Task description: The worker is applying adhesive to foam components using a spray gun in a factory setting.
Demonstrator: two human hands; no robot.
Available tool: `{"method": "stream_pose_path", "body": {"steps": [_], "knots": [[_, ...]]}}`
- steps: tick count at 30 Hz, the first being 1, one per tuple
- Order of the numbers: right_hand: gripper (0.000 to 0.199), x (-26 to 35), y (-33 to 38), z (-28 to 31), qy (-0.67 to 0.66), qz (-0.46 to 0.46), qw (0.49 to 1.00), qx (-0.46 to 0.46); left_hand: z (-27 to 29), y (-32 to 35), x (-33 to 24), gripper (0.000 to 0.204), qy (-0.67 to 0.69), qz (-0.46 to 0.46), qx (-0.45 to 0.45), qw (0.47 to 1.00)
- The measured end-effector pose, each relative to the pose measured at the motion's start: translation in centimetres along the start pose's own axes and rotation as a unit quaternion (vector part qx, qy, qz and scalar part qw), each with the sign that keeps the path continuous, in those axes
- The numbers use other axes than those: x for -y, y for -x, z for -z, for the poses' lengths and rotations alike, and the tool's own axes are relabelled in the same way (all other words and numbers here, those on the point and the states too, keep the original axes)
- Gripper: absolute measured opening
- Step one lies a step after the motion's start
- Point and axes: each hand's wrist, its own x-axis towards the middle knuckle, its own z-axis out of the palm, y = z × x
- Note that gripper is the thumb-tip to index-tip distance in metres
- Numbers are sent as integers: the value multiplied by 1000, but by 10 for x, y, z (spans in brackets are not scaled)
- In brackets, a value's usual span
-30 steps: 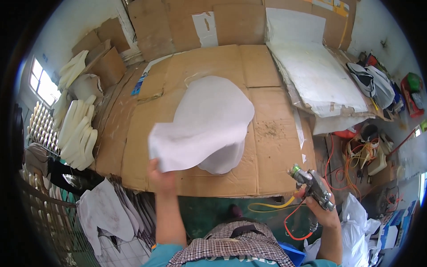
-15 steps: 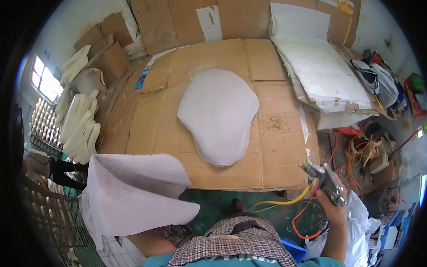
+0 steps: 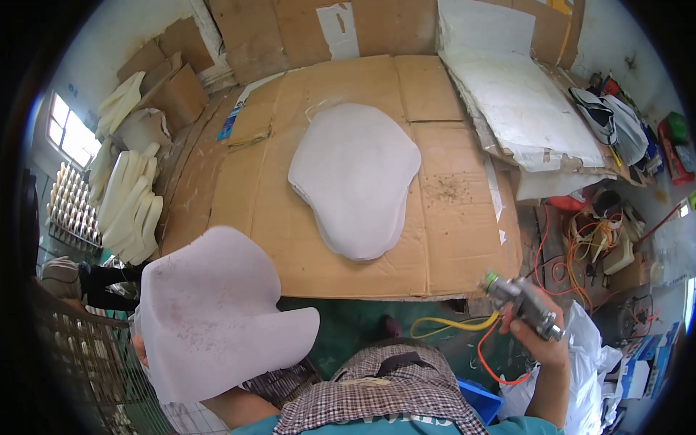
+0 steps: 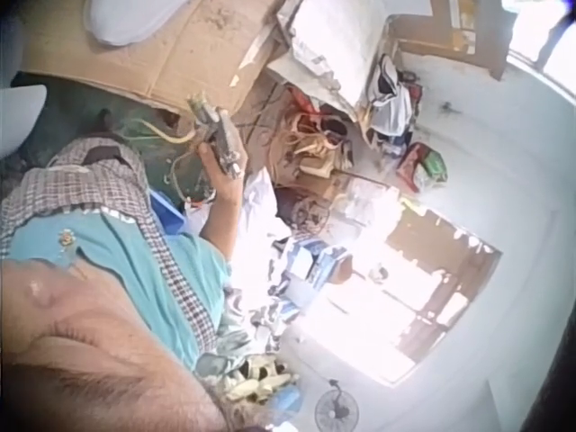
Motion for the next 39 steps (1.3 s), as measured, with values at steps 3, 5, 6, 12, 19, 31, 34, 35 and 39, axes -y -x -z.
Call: {"method": "stream_pose_path", "body": {"steps": [3,5,6,12,19,31,34,35,39], "knots": [[54,1,9,-5,20,20,996,89,-7,1,2,57,-9,-3,-14,1000],[55,2,7,-9,13,21,999,42,-11,-2,3,57,-17,-5,-21,1000],[55,2,7,-11,7,22,1000,-5,-11,-2,3,57,-21,-6,-25,999],[52,9,18,4,60,-24,996,66,-25,-8,4,57,-41,-22,-56,997],[52,-5,-14,-30,-40,23,997,62,-70,-33,30,57,-62,-27,-74,995],[51,1,-16,5,34,15,997,69,-82,-52,22,57,-104,-50,-116,986],[52,-2,-21,-1,10,34,996,79,-87,-52,24,57,-116,-55,-127,984],[53,0,-24,-7,5,27,999,34,-90,-50,25,57,-120,-55,-130,983],[52,-2,-35,-4,-1,51,995,85,-100,-40,32,57,-135,-64,-143,978]]}}
